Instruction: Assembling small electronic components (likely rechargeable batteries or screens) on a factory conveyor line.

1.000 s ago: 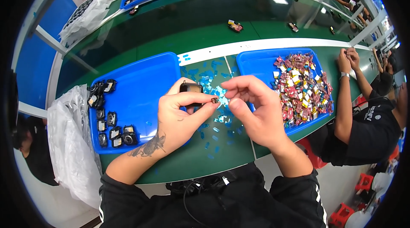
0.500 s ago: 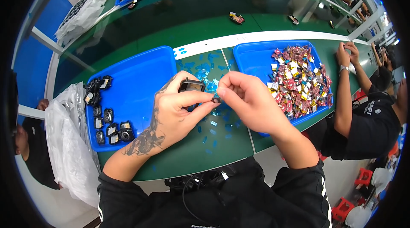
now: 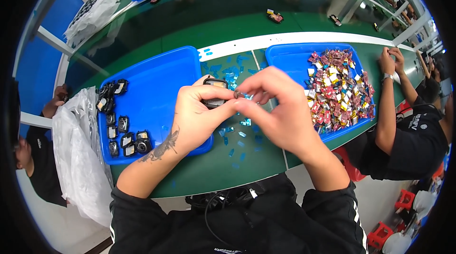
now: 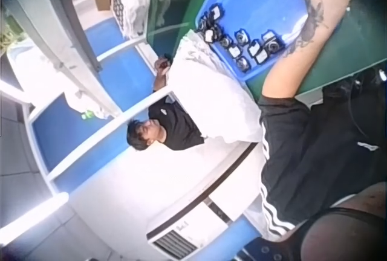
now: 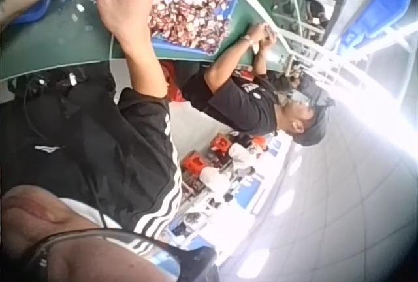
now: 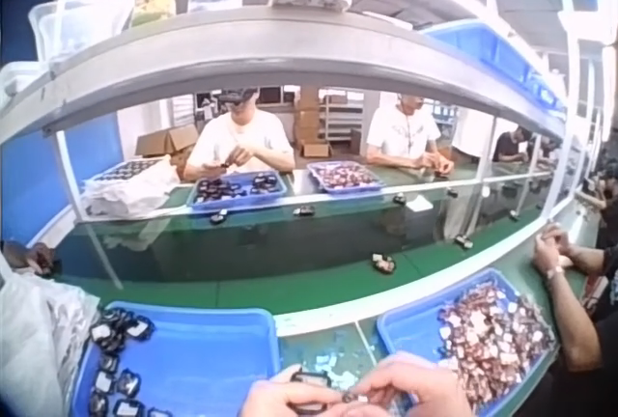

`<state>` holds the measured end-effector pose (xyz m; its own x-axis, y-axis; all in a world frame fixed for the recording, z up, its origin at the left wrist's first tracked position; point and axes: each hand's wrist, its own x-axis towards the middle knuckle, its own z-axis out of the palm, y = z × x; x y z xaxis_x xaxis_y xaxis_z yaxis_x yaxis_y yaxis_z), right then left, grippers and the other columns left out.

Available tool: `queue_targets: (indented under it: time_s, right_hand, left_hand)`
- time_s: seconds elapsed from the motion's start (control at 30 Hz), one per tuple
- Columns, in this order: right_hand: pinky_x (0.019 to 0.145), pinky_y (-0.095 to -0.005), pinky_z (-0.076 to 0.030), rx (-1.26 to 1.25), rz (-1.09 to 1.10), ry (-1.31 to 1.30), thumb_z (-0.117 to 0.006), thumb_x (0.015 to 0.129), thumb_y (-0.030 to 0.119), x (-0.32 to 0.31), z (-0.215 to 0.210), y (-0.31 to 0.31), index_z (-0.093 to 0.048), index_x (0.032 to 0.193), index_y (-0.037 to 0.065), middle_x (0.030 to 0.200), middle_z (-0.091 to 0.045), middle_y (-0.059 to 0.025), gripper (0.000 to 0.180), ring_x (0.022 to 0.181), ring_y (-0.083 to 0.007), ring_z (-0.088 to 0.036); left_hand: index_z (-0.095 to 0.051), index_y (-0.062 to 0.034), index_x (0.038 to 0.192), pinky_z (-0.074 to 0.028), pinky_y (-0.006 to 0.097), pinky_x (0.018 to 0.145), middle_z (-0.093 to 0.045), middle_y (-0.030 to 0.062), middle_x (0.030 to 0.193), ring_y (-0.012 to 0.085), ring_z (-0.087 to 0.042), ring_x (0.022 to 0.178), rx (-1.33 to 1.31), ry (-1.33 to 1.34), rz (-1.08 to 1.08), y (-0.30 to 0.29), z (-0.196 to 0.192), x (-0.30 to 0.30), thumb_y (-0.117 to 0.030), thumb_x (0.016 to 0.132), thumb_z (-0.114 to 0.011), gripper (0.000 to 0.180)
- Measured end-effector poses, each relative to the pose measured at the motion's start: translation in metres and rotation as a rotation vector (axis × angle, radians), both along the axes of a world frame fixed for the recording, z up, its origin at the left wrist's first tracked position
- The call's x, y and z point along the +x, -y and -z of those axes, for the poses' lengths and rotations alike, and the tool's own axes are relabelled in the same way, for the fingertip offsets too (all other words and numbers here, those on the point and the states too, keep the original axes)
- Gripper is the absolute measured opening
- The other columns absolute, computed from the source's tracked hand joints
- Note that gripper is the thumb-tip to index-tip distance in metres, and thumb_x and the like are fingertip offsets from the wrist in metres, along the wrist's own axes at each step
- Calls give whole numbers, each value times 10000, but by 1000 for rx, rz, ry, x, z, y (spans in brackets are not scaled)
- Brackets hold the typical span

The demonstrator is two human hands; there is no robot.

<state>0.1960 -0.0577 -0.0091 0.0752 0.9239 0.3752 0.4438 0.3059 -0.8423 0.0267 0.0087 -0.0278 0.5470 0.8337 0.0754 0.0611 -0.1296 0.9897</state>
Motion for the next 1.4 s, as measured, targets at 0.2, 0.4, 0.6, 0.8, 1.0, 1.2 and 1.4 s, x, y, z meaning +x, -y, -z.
queue_targets:
  time_s: [0.2, 0.4, 0.6, 0.8, 1.0, 1.2, 1.4]
  right_hand:
    - [696, -228, -503, -4, 83, -335, -625, 901, 11, 1, 3, -1, -636, 967, -34, 908, -661, -40, 81, 809, -82, -610]
    - [702, -214, -507, -201, -67, -609, -646, 887, 7, 6, -5, -2, -659, 1020, -43, 875, -676, -54, 143, 798, -82, -624]
    - [608, -200, -448, -120, 66, -183, -691, 845, 3, -10, -7, -2, -664, 982, -20, 855, -688, -38, 141, 737, -60, -617]
    - [545, -222, -414, -13, 177, 179, -729, 780, -24, -10, -9, -2, -688, 881, 20, 817, -683, -43, 117, 613, -78, -544]
    - [544, -234, -436, 45, 138, 80, -728, 774, -16, -11, -8, -3, -703, 914, 27, 809, -687, -52, 149, 605, -94, -539]
    - [606, -275, -429, 52, 158, 179, -730, 758, 5, -11, -9, -4, -709, 877, 52, 789, -684, -50, 130, 574, -139, -524]
    - [629, -292, -390, 170, 178, 272, -734, 725, 9, -10, -9, -5, -625, 762, 60, 693, -610, -27, 126, 609, -169, -515]
  left_hand:
    - [-509, -33, 1374, -501, 288, 751, -582, 77, 1156, 133, -572, 943, -219, 184, 192, 2, -9, -1, -30, 905, -614, 480]
    - [-325, -17, 1479, -477, 299, 890, -562, 126, 1250, 144, -561, 1035, -238, 363, 177, -4, -11, -3, 15, 951, -448, 543]
    - [-273, 8, 1477, -409, 346, 1047, -514, 145, 1313, 206, -512, 1215, -291, 444, 195, 5, -8, 2, 50, 945, -440, 559]
    - [-337, 38, 1414, -406, 345, 1054, -503, 145, 1351, 201, -488, 1263, -143, 307, 285, 1, -8, -1, 56, 949, -447, 477]
    - [-366, 47, 1399, -404, 345, 1059, -506, 160, 1365, 216, -497, 1266, -192, 326, 284, 1, -6, -1, 71, 947, -448, 460]
    - [-365, 41, 1407, -402, 346, 1062, -505, 161, 1369, 224, -497, 1272, -135, 320, 275, 3, -3, 0, 59, 956, -447, 459]
    - [-365, 55, 1400, -397, 344, 1064, -501, 154, 1368, 221, -495, 1271, -105, 300, 309, 6, -3, 1, 53, 962, -441, 445]
